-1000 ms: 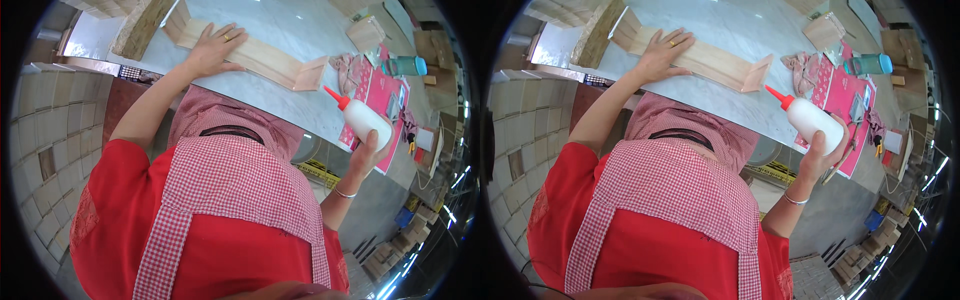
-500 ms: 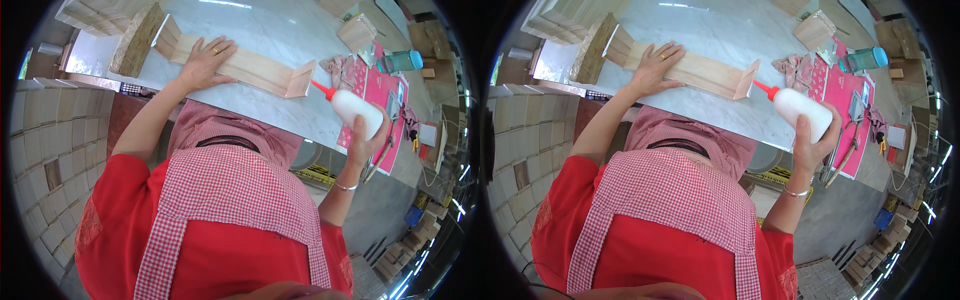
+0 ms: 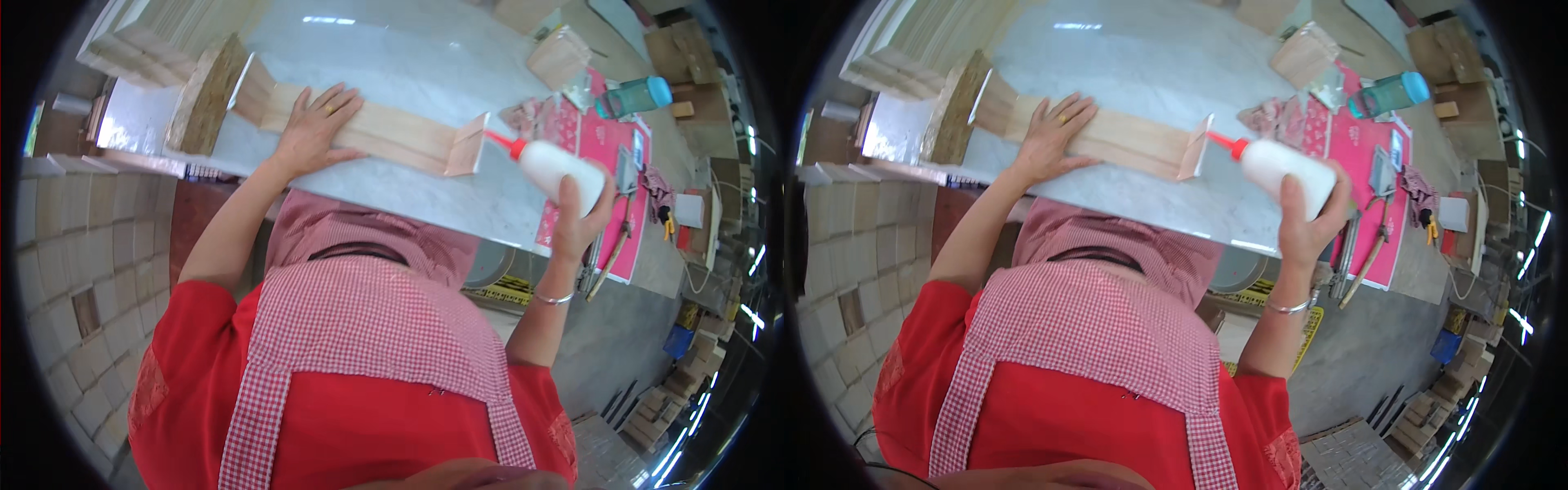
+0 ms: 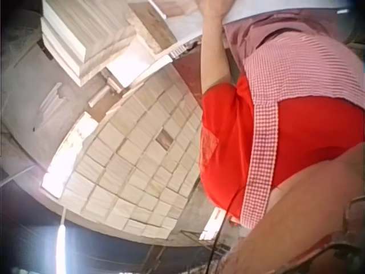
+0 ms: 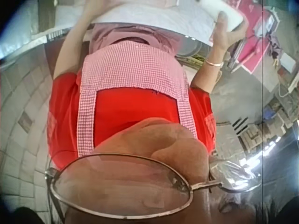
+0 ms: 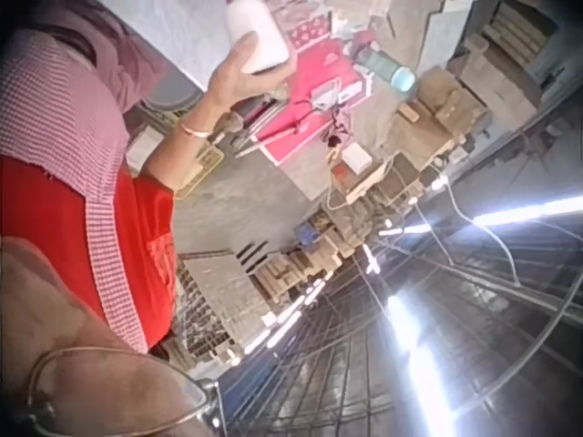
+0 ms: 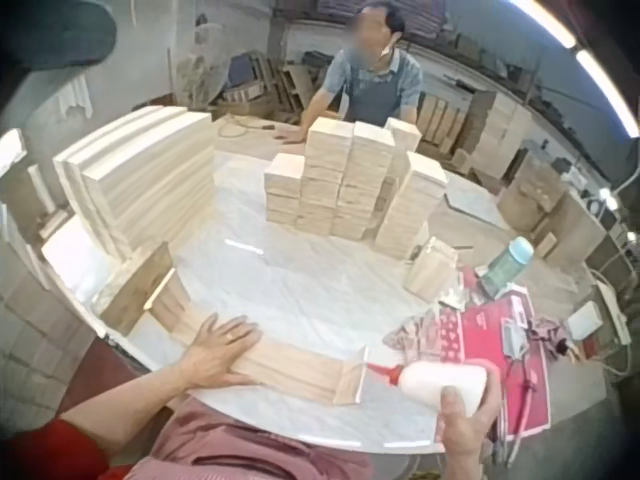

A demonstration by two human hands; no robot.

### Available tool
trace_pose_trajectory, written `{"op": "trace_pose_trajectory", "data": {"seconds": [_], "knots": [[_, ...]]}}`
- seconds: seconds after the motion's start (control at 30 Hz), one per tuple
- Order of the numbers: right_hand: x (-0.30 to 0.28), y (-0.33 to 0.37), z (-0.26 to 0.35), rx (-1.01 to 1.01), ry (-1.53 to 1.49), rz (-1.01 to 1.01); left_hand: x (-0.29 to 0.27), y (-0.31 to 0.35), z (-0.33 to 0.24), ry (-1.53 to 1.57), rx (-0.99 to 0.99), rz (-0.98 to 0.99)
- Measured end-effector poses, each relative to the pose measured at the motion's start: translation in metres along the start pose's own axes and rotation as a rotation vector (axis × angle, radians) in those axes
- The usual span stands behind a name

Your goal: Assembling and securing wooden boxes using glue and a pneumatic nail gun.

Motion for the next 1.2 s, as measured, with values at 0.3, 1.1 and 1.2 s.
{"op": "trace_pose_trajectory", "data": {"seconds": [0.3,1.1,1.2], "knots": [[-0.039,-0.041,-0.137,0.246,0.411,-0.377,0.012,0.023,0.011,0.054,-0.021,-0.028],[-0.043,-0.048,-0.118,0.106,0.816,0.059,-0.408,0.084,0.413,-0.101,-1.251,-0.311],[-0.063,-0.035,-0.098,0.192,0.826,-0.009,-0.431,0.085,0.381,-0.37,-1.142,-0.523]]}}
Point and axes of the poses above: each hand's wrist, its own y-axis away from the middle knuckle, its own x-axis out of the palm, z = x × y, the point moved 10 cm from there along -y, towards the middle knuckle, and after that the axes turned 7 degrees about y, right-handed, at the moved point
